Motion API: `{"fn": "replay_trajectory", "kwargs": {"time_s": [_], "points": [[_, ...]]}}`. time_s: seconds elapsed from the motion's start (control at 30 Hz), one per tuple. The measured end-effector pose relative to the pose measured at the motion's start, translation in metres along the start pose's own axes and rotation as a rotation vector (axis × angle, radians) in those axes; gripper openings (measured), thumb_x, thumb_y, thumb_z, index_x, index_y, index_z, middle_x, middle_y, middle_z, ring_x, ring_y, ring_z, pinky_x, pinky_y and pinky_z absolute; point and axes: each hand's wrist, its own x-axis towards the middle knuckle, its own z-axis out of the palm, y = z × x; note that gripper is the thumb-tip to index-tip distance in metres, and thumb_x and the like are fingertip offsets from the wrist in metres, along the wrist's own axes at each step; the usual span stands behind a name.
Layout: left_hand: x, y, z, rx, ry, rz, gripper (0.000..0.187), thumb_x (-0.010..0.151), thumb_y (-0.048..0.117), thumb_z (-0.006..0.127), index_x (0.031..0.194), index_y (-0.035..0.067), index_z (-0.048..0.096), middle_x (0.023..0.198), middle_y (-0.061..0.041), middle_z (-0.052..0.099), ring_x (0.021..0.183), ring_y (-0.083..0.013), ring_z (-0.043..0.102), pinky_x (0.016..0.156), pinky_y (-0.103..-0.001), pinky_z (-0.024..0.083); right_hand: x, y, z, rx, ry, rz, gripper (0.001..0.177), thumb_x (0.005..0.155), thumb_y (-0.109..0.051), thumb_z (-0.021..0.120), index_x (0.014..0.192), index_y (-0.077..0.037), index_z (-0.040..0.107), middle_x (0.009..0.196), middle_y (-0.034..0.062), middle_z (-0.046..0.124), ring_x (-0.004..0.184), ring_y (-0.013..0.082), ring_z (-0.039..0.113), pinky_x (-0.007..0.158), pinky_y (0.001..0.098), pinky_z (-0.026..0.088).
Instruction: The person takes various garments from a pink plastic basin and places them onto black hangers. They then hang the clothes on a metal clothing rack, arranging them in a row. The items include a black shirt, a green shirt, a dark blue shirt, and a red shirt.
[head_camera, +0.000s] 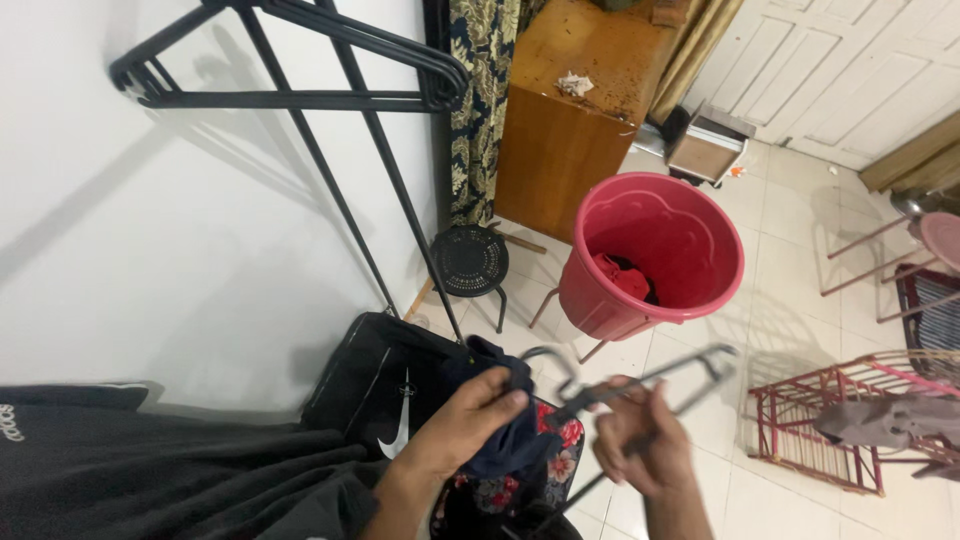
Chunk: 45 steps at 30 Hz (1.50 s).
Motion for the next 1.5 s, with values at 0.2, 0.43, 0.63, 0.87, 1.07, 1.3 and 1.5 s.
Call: {"fn": "replay_trajectory", "kwargs": {"time_s": [0.2,0.43,0.63,0.87,1.07,1.3,1.5], "points": [[-0.007,0.020,-0.002,0.472,-0.160,-0.016,0.035,0.099,0.023,0.060,0.126,0.002,0.068,0.103,-0.006,0.074,0.093,-0.0093,0.067,0.084,-0.025,0.054,0.014,0.019,-0.015,0.407,0.074,-0.267,0.053,0.123,-0.041,0.038,0.168,-0.012,0.040,0.118,0.0057,0.073,0.048,0.0059,0.031,0.047,0.0261,0.028],[-0.031,0.053,-0.007,0.565,0.045,-0.076,0.039,0.094,0.026,0.065,0.126,0.004,0.067,0.106,-0.007,0.076,0.097,-0.0117,0.070,0.088,-0.027,0.055,0.006,-0.029,0.067,-0.666,0.182,-0.638,0.049,0.110,-0.024,0.054,0.154,-0.013,0.036,0.130,0.0103,0.067,0.045,0.0059,0.038,0.049,0.0242,0.031],[-0.043,0.053,0.012,0.514,0.011,0.103,0.032,0.095,0.018,0.064,0.123,0.002,0.068,0.104,-0.006,0.076,0.097,-0.0103,0.067,0.089,-0.026,0.053,0.043,0.037,0.089,-1.473,0.300,-0.203,0.084,0.069,-0.003,0.084,0.134,-0.009,0.030,0.146,0.0182,0.054,0.049,0.0041,0.039,0.042,0.0193,0.036],[-0.067,0.070,0.009,0.321,0.392,0.394,0.016,0.092,0.001,0.061,0.103,-0.001,0.073,0.093,-0.007,0.074,0.083,-0.0105,0.064,0.077,-0.028,0.052,0.055,0.056,0.077,-1.788,0.663,0.366,0.095,0.071,0.007,0.081,0.142,-0.006,0.020,0.145,0.0151,0.052,0.067,0.0196,0.066,0.063,0.0263,0.052],[-0.070,0.093,-0.005,0.951,0.714,0.243,0.054,0.075,0.002,0.078,0.126,0.014,0.064,0.092,-0.008,0.067,0.073,-0.0231,0.069,0.071,-0.033,0.053,0.032,0.019,0.029,-1.480,0.596,-0.289,0.075,0.072,0.022,0.049,0.139,0.000,0.027,0.147,0.0228,0.054,0.113,0.0194,0.067,0.075,0.0277,0.062],[-0.013,0.009,-0.074,0.703,0.772,0.511,0.038,0.074,-0.009,0.067,0.109,0.003,0.059,0.096,-0.016,0.061,0.082,-0.0287,0.064,0.069,-0.039,0.055,0.031,-0.007,0.069,-1.415,0.572,-0.414,0.069,0.076,0.024,0.047,0.137,-0.003,0.030,0.135,0.0222,0.063,0.085,0.0177,0.069,0.069,0.0254,0.054],[0.008,-0.022,-0.049,0.617,0.643,0.393,0.026,0.087,0.003,0.064,0.111,0.008,0.057,0.103,-0.015,0.063,0.092,-0.0341,0.064,0.078,-0.044,0.056,0.043,-0.009,0.087,-1.559,0.525,-0.383,0.068,0.075,0.024,0.048,0.136,-0.005,0.041,0.116,0.0176,0.071,0.100,0.0190,0.072,0.081,0.0275,0.057]]}}
